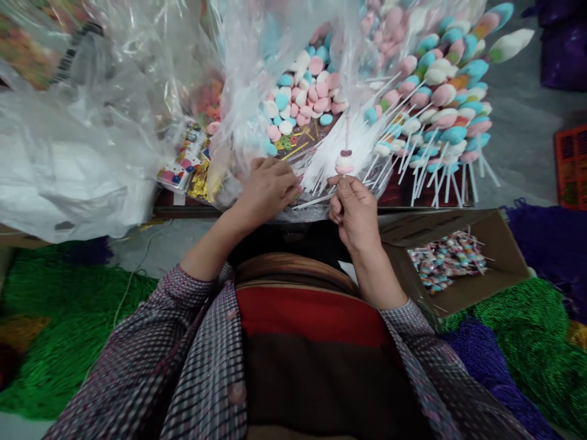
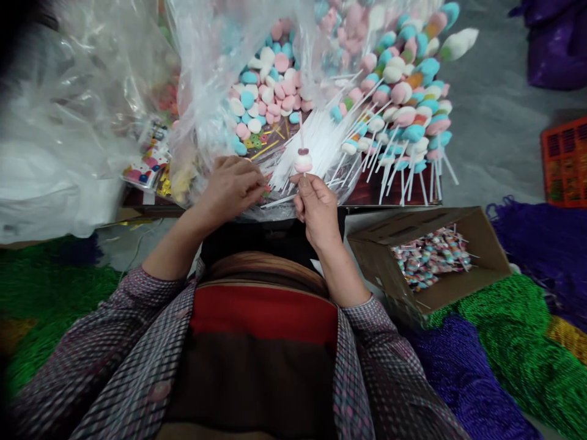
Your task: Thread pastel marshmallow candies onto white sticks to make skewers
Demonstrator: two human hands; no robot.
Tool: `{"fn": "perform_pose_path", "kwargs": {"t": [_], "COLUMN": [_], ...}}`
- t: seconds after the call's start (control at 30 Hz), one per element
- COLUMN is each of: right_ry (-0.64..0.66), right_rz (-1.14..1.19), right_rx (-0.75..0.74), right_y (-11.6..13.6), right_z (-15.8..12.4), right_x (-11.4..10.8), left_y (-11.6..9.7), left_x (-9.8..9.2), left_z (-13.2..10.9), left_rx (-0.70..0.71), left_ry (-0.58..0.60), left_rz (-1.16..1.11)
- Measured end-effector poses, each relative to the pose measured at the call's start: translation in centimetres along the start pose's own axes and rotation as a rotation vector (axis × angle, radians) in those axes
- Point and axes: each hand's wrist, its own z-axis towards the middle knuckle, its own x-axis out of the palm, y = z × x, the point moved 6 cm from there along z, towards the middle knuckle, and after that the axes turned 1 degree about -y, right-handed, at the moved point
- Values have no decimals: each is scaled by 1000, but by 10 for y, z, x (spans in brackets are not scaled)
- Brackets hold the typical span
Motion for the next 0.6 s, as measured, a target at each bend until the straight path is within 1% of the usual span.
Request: {"fn": "perform_pose_path", "kwargs": {"t": [0.03, 0.1, 0.2, 0.3, 0.37, 0.43, 0.5, 0.6], "right_ry": [0, -5, -16, -9, -4, -5, -7, -9], "right_rz": [6, 6, -20, -39, -39, -42, -51, -60], "right_rx": [1, 4, 5, 3, 3, 5, 8, 12], "right_y": [0, -1, -2, -3, -4, -4, -5, -7], "right_z": [0, 0, 0, 0, 0, -1, -1, 0], "right_x": [0, 0, -1, 0, 0, 0, 0, -1], "left_y": [1, 11, 39, 60, 63, 63, 63, 64], "left_x": [2, 2, 0, 7, 13, 18, 19, 15], "left_z": [-1, 3, 23, 51, 65, 74, 77, 77], "left_rx": [12, 3, -68, -112, -101, -103, -123, -128], "left_ry": [-17, -83, -181, -167, -148, -146, -150, -162], "left_rz": [8, 1, -9, 27, 94, 144, 153, 104]}}
